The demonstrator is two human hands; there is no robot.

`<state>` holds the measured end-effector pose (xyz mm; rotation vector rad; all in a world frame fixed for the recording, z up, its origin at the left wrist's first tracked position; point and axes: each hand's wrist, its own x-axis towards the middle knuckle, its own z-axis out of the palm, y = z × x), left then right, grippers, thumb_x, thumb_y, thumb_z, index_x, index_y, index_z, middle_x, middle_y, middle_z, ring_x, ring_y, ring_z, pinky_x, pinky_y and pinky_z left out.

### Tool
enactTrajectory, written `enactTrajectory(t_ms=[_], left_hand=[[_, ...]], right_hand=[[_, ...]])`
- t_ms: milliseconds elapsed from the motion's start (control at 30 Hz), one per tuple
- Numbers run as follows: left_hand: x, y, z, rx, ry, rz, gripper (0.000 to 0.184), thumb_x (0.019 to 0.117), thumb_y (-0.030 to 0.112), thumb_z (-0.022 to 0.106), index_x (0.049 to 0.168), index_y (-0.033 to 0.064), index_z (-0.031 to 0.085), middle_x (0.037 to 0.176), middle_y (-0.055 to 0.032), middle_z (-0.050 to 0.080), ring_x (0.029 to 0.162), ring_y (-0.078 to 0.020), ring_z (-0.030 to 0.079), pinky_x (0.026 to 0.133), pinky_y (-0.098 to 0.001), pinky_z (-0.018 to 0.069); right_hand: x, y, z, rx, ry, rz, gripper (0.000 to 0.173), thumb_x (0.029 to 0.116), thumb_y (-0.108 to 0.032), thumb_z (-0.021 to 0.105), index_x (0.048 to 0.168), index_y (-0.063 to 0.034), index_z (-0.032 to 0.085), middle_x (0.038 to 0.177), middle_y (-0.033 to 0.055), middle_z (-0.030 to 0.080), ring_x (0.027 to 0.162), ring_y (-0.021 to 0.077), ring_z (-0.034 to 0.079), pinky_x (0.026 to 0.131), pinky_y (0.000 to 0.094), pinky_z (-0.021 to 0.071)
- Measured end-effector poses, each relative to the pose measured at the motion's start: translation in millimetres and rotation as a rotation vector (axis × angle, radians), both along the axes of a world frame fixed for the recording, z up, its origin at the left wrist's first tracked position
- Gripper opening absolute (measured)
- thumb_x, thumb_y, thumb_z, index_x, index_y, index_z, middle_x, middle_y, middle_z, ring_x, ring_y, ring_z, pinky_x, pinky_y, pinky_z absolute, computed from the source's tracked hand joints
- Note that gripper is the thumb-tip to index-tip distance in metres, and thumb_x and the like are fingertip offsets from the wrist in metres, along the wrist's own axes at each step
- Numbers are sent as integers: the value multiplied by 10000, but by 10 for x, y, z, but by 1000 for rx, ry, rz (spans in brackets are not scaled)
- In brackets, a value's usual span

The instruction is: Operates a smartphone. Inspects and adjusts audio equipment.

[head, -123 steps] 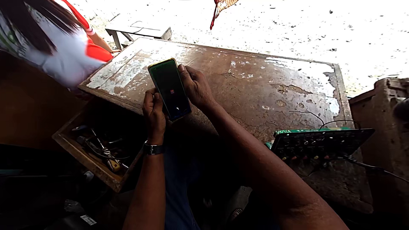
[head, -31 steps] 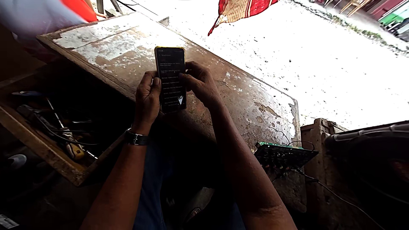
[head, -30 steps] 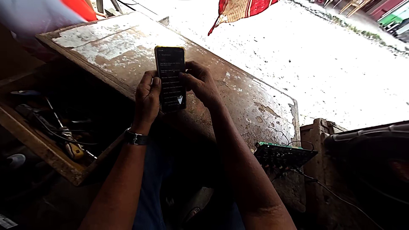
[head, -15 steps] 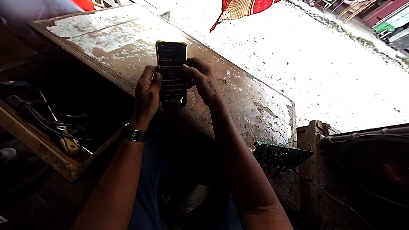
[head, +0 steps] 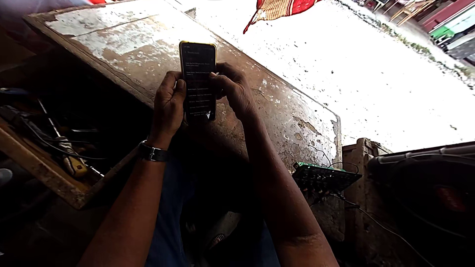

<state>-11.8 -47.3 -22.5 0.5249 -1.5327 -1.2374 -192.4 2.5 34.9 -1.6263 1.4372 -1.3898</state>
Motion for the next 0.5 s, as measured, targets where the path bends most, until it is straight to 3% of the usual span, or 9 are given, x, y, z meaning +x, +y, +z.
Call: enactTrajectory(t_ms=[300, 400, 500], left_hand=[[-1, -11, -6, -8, -3, 14, 237, 1120, 175, 392, 1222, 82, 586, 962, -18, 680, 741, -85, 665, 582, -226, 551], [6, -11, -5, -11, -5, 10, 253, 1122, 173, 386, 1231, 72, 590, 990, -29, 685, 810, -98, 687, 675, -255, 591], [2, -8, -1, -6, -9, 21, 257, 1121, 176, 384, 1232, 75, 593, 954, -27, 686, 714, -92, 660, 559, -236, 543]], right_hand=[[-4, -15, -5, -4, 12, 4, 272, 1028, -164, 530, 1201, 5, 655, 865, 76, 694, 690, 125, 660, 599, 267, 560], [-8, -20, -2, 5, 21, -2, 283, 1026, -176, 530, 1211, -2, 655, 866, 75, 695, 690, 128, 663, 601, 271, 563], [1, -12, 10, 11, 30, -11, 299, 1022, -191, 526, 1214, -6, 662, 877, 78, 702, 702, 134, 671, 607, 281, 570]])
